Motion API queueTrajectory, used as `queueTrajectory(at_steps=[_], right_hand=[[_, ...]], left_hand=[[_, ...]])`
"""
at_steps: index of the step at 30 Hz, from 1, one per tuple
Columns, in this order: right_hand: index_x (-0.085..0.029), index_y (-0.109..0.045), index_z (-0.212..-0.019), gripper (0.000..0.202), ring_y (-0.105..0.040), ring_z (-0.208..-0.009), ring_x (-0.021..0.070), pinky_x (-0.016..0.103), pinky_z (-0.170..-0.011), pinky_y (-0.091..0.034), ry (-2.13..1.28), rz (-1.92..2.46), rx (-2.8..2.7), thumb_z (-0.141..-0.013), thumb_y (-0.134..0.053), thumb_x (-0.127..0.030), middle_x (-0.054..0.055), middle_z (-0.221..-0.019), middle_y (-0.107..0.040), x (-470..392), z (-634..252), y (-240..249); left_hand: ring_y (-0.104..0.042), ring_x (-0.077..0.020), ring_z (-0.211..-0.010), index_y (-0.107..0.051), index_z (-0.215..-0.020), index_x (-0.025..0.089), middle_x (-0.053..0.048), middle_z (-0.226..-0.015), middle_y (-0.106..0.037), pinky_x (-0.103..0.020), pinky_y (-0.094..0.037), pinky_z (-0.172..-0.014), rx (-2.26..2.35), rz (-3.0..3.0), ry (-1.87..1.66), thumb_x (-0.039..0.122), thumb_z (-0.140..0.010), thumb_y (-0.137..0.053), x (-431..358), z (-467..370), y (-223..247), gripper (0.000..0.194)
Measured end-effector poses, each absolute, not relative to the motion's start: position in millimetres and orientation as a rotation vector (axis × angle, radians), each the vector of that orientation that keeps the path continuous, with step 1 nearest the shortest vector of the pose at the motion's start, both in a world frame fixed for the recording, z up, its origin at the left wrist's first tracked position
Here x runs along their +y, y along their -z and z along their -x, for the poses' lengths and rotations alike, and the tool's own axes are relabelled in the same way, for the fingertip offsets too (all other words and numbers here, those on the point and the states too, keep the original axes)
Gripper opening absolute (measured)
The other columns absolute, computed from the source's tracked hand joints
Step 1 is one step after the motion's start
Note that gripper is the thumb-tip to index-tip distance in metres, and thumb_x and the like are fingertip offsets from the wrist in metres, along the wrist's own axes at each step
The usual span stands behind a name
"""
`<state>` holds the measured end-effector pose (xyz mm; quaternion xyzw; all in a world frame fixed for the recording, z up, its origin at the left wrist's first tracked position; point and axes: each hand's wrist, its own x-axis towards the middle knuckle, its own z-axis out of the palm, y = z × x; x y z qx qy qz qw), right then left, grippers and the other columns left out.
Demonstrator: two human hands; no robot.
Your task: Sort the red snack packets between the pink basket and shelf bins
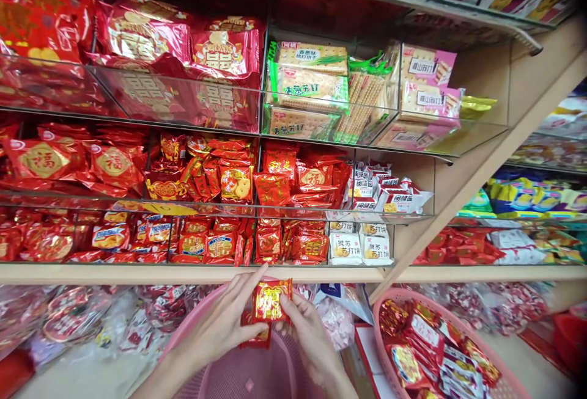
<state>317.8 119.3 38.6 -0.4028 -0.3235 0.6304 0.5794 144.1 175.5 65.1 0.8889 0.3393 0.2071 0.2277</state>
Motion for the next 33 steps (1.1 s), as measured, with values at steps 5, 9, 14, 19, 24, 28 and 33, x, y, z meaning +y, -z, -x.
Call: queueTrajectory(at_steps=[5,9,14,19,24,28,33], right_hand=[[-0.02,-0.069,-0.098,0.028,-0.049,-0.056,0.0051,0.018,-0.055,-0.039,-1.482,0.936,-0.747,-0.082,-0.062,-0.041,0.003,-0.085,-0.068,116.9,-318.3,-37.6],[-0.019,-0.068,-0.1,0.028,-0.05,-0.054,0.0038,0.017,-0.055,-0.039,-1.493,0.934,-0.732,-0.084,-0.06,-0.04,0.003,-0.088,-0.069,114.8,-319.8,-38.1],[-0.019,-0.069,-0.1,0.027,-0.052,-0.056,0.0042,0.017,-0.055,-0.04,-1.493,0.932,-0.725,-0.083,-0.061,-0.039,0.004,-0.09,-0.07,113.6,-320.7,-35.8],[-0.019,-0.068,-0.101,0.028,-0.053,-0.056,0.0041,0.017,-0.056,-0.042,-1.497,0.922,-0.696,-0.083,-0.061,-0.038,0.004,-0.089,-0.071,112.9,-320.8,-36.5],[-0.02,-0.067,-0.103,0.03,-0.064,-0.075,0.0135,0.024,-0.062,-0.051,-1.496,0.941,-0.63,-0.081,-0.063,-0.04,0.005,-0.094,-0.072,114.5,-320.7,-35.7],[-0.018,-0.066,-0.103,0.03,-0.066,-0.079,0.0153,0.026,-0.066,-0.054,-1.475,0.91,-0.567,-0.081,-0.064,-0.038,0.006,-0.094,-0.072,115.2,-322.8,-30.0],[-0.016,-0.065,-0.103,0.031,-0.066,-0.073,0.0134,0.024,-0.063,-0.056,-1.477,0.9,-0.455,-0.079,-0.066,-0.037,0.005,-0.092,-0.073,113.1,-328.8,-23.4]], left_hand=[[-0.029,-0.0262,-0.138,0.006,-0.147,0.035,-0.006,-0.152,-0.028,-0.049,-0.029,-0.111,0.97,-2.465,-0.546,0.037,-0.083,-0.062,175.5,-142.2,-57.4,0.093],[-0.028,-0.025,-0.138,0.005,-0.147,0.034,-0.006,-0.153,-0.026,-0.048,-0.028,-0.111,0.959,-2.468,-0.545,0.039,-0.084,-0.061,175.8,-142.8,-53.6,0.092],[-0.028,-0.025,-0.138,0.003,-0.148,0.033,-0.007,-0.155,-0.021,-0.045,-0.032,-0.111,0.937,-2.471,-0.572,0.04,-0.084,-0.061,175.3,-142.8,-49.7,0.091],[-0.028,-0.0284,-0.138,-0.002,-0.148,0.033,-0.007,-0.154,-0.023,-0.047,-0.032,-0.11,0.936,-2.48,-0.555,0.043,-0.084,-0.06,175.1,-142.7,-47.9,0.088],[-0.031,-0.0265,-0.137,-0.001,-0.147,0.037,-0.005,-0.152,-0.028,-0.048,-0.035,-0.108,0.845,-2.464,-0.502,0.046,-0.084,-0.058,174.4,-152.7,-49.6,0.086],[-0.035,-0.0273,-0.135,-0.007,-0.147,0.038,-0.005,-0.15,-0.033,-0.048,-0.038,-0.106,0.807,-2.444,-0.491,0.045,-0.084,-0.059,173.6,-161.4,-50.9,0.082],[-0.034,-0.0256,-0.135,-0.017,-0.147,0.033,-0.006,-0.15,-0.033,-0.045,-0.035,-0.109,0.783,-2.44,-0.494,0.051,-0.081,-0.06,182.3,-165.6,-52.3,0.081]])
